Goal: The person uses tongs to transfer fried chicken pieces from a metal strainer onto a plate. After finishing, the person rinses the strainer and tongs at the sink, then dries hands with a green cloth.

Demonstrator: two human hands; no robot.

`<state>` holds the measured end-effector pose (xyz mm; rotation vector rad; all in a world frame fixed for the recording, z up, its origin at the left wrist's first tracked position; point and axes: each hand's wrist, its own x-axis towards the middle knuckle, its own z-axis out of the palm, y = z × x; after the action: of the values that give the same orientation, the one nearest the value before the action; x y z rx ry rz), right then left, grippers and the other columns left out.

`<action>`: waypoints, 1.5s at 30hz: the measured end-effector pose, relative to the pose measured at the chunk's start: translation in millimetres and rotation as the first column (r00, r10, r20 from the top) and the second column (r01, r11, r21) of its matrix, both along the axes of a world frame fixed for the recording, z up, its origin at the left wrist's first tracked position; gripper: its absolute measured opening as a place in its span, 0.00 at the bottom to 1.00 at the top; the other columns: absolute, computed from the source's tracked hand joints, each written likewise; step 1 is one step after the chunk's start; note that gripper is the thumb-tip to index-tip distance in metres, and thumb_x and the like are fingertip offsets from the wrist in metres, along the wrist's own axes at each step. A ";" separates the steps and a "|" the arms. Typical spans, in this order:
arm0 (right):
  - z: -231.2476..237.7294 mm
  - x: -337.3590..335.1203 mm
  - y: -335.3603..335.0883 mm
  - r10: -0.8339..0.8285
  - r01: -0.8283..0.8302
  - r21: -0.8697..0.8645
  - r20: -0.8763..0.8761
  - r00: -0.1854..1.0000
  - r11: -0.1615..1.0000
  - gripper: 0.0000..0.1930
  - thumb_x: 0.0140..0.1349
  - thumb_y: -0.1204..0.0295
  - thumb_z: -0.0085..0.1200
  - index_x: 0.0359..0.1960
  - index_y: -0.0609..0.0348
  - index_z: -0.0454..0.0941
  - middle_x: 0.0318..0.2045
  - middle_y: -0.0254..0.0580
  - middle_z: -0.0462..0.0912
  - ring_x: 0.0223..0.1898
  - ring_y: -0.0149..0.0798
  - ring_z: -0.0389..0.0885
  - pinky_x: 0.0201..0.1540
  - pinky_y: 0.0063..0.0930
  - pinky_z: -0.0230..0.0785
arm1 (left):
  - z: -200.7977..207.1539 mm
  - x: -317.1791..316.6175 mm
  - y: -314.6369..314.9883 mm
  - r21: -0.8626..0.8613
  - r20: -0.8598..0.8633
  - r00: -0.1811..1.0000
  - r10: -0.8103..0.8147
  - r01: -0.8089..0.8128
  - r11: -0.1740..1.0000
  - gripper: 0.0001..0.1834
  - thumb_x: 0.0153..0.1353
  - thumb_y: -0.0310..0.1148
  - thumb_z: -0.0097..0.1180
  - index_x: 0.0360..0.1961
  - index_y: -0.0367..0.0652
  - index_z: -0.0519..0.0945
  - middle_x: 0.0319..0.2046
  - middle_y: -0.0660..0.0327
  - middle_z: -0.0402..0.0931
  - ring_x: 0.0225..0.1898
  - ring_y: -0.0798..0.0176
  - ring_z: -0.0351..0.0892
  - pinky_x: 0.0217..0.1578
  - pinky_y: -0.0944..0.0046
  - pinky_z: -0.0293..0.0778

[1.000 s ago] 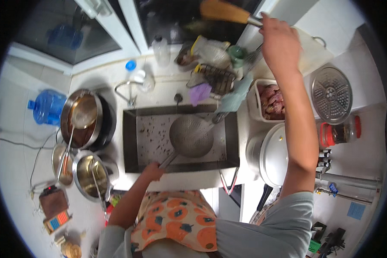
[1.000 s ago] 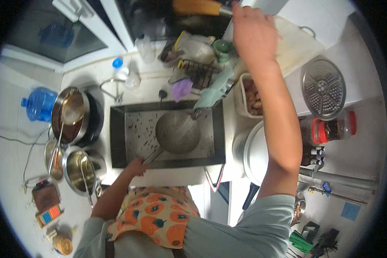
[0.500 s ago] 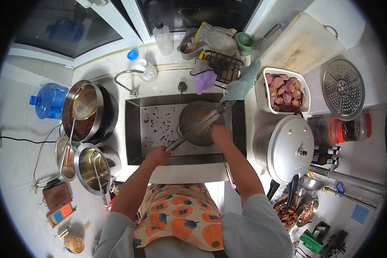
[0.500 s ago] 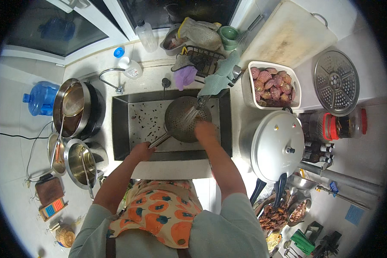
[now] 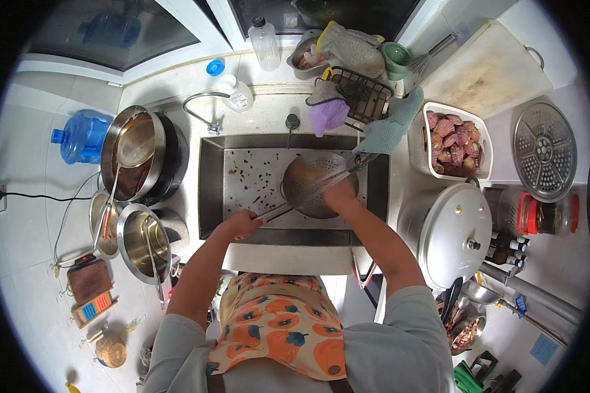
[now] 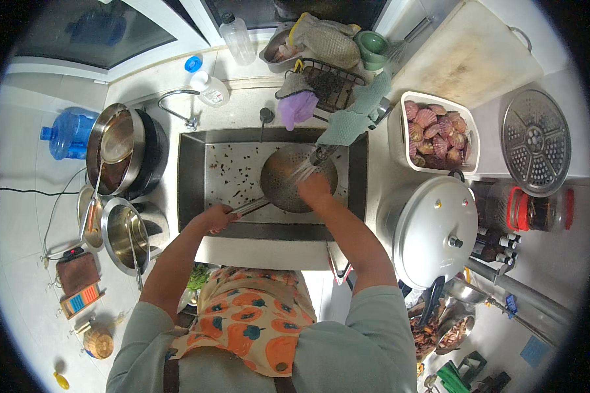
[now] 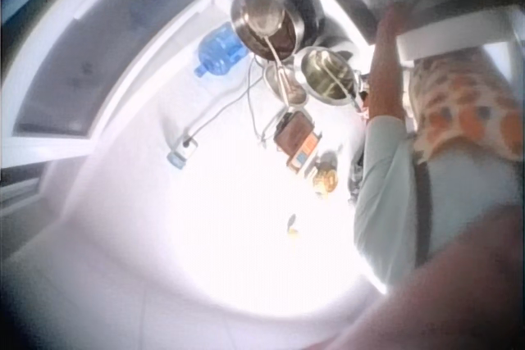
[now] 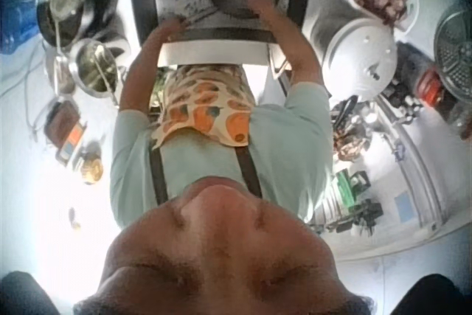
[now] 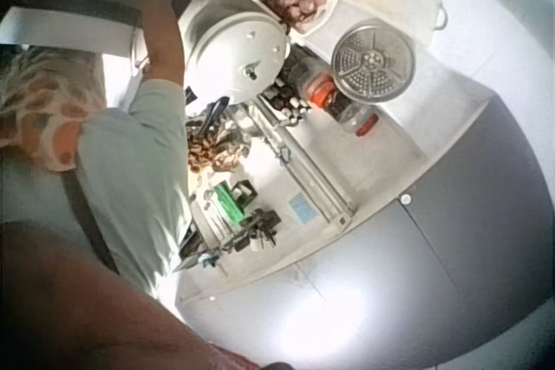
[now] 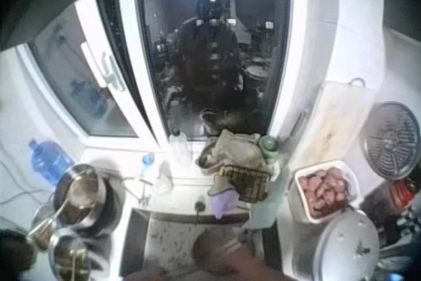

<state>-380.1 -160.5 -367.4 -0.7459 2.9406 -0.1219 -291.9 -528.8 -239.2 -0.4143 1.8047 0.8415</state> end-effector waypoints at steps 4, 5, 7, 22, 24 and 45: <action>-26.9 -10.9 11.9 -0.161 0.132 0.144 0.214 0.963 0.981 0.10 0.68 0.68 0.57 0.36 0.54 0.92 0.33 0.47 0.92 0.34 0.48 0.91 0.37 0.50 0.83 | -4.0 3.6 -2.8 -0.003 0.013 1.000 -0.007 0.007 1.000 0.28 0.75 0.57 0.62 0.47 0.38 0.85 0.19 0.65 0.69 0.18 0.66 0.66 0.20 0.57 0.64; -34.1 -13.0 14.2 0.007 -0.014 0.041 0.159 0.987 0.999 0.10 0.68 0.69 0.58 0.34 0.53 0.92 0.32 0.46 0.91 0.34 0.47 0.91 0.36 0.48 0.83 | -7.0 5.1 -3.5 -0.018 0.000 1.000 -0.012 0.012 1.000 0.27 0.75 0.57 0.62 0.47 0.38 0.85 0.19 0.65 0.69 0.18 0.66 0.66 0.20 0.57 0.63; -45.6 -14.9 14.2 0.197 -0.196 -0.037 0.022 0.980 0.980 0.09 0.67 0.69 0.59 0.32 0.52 0.91 0.31 0.45 0.91 0.33 0.46 0.91 0.35 0.47 0.83 | -13.3 6.2 -5.8 0.027 0.056 0.998 0.029 -0.030 0.999 0.27 0.74 0.58 0.63 0.43 0.40 0.84 0.18 0.64 0.68 0.17 0.66 0.65 0.18 0.58 0.63; 28.1 32.0 10.7 -0.209 0.120 0.202 0.510 0.834 0.972 0.10 0.63 0.69 0.63 0.43 0.55 0.90 0.38 0.51 0.91 0.42 0.52 0.92 0.43 0.54 0.83 | -34.5 49.5 -7.9 -0.357 -0.519 0.768 -0.375 0.203 0.912 0.24 0.74 0.54 0.60 0.52 0.43 0.85 0.31 0.45 0.85 0.34 0.37 0.87 0.37 0.39 0.80; 50.4 33.6 5.7 -0.111 0.083 0.086 0.428 0.897 0.993 0.10 0.65 0.67 0.63 0.43 0.56 0.90 0.38 0.52 0.91 0.41 0.53 0.92 0.43 0.53 0.83 | -31.6 55.4 -4.4 -0.420 -0.516 0.757 -0.401 0.184 0.889 0.23 0.75 0.54 0.59 0.52 0.43 0.85 0.33 0.44 0.86 0.37 0.35 0.88 0.40 0.37 0.81; 85.4 23.6 20.1 -0.013 -0.036 0.151 0.316 0.949 0.988 0.06 0.63 0.67 0.65 0.34 0.53 0.90 0.30 0.44 0.91 0.32 0.49 0.91 0.37 0.46 0.83 | -5.7 68.0 24.1 -0.514 -0.415 0.817 -0.400 0.152 0.844 0.26 0.76 0.53 0.56 0.60 0.42 0.83 0.35 0.43 0.88 0.40 0.37 0.89 0.43 0.37 0.83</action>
<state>-356.5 -140.5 -282.1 -0.6522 2.6056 -0.0086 -223.9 -504.7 -244.9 -0.2097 2.5074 0.3023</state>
